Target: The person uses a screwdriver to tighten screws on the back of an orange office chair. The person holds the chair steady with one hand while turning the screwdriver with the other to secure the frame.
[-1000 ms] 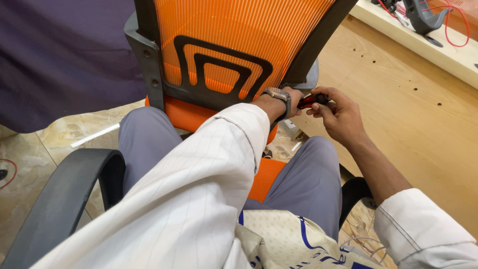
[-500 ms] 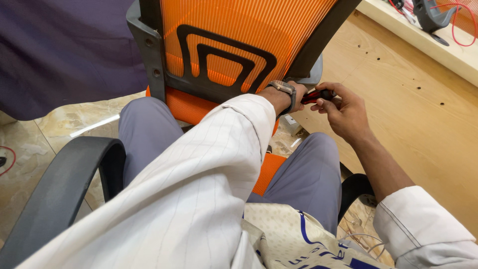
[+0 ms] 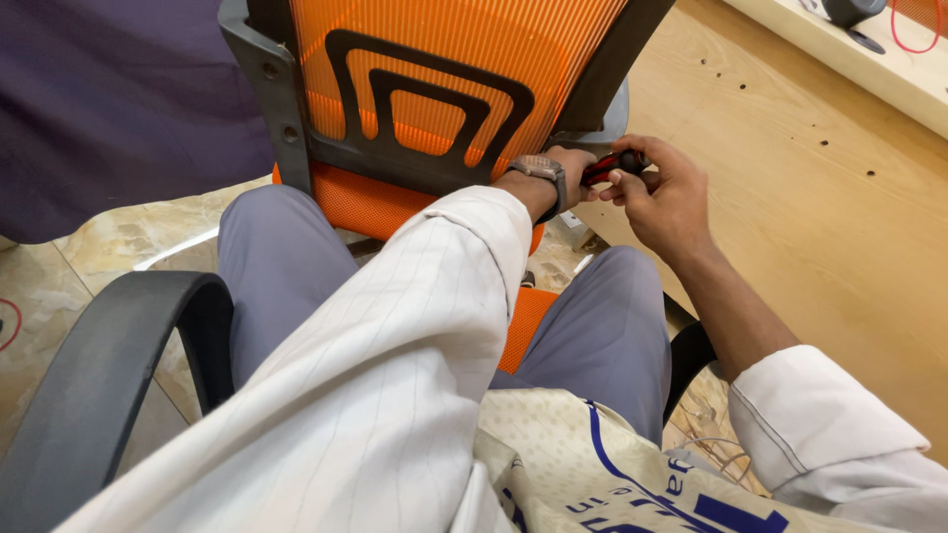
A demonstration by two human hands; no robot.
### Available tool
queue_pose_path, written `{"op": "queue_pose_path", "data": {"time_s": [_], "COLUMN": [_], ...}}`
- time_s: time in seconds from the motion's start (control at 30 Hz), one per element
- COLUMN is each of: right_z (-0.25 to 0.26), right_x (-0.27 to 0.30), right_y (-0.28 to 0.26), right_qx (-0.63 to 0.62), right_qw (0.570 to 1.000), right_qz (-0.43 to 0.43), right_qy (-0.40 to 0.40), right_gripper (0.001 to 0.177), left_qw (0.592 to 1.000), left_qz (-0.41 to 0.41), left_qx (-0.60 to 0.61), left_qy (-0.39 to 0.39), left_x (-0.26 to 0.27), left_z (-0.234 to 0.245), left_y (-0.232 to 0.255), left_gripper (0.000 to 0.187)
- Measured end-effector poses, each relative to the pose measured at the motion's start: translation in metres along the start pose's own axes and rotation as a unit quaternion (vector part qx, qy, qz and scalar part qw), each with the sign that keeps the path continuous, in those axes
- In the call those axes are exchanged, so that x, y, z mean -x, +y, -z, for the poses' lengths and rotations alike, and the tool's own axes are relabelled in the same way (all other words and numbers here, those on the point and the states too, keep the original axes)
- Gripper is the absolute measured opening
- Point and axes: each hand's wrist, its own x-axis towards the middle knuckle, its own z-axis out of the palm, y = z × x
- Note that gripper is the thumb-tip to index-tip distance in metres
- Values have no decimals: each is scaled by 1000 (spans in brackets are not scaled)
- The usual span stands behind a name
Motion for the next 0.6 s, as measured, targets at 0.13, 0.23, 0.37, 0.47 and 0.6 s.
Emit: {"op": "queue_pose_path", "data": {"time_s": [0.13, 0.23, 0.37, 0.47, 0.6], "right_z": [0, 1, -2, -3, -4], "right_x": [-1, -1, -2, -2, -5], "right_y": [-2, -1, -1, 0, 2], "right_qx": [2, 2, -11, -6, -8], "right_qw": [1000, 1000, 1000, 1000, 1000], "right_qz": [-16, -8, 15, 15, 1], "right_qy": [0, -7, -14, -12, -9], "right_gripper": [30, 30, 30, 30, 29], "left_qw": [1000, 1000, 1000, 1000, 999], "left_qz": [0, 0, -10, 10, 12], "left_qx": [14, 8, 0, 11, 30], "left_qy": [0, 0, 10, -12, -17], "left_x": [0, -2, -3, -6, -8], "left_z": [0, -4, -4, -3, -1], "left_y": [-3, -5, -7, -7, -7], "left_gripper": [33, 33, 33, 30, 31]}}
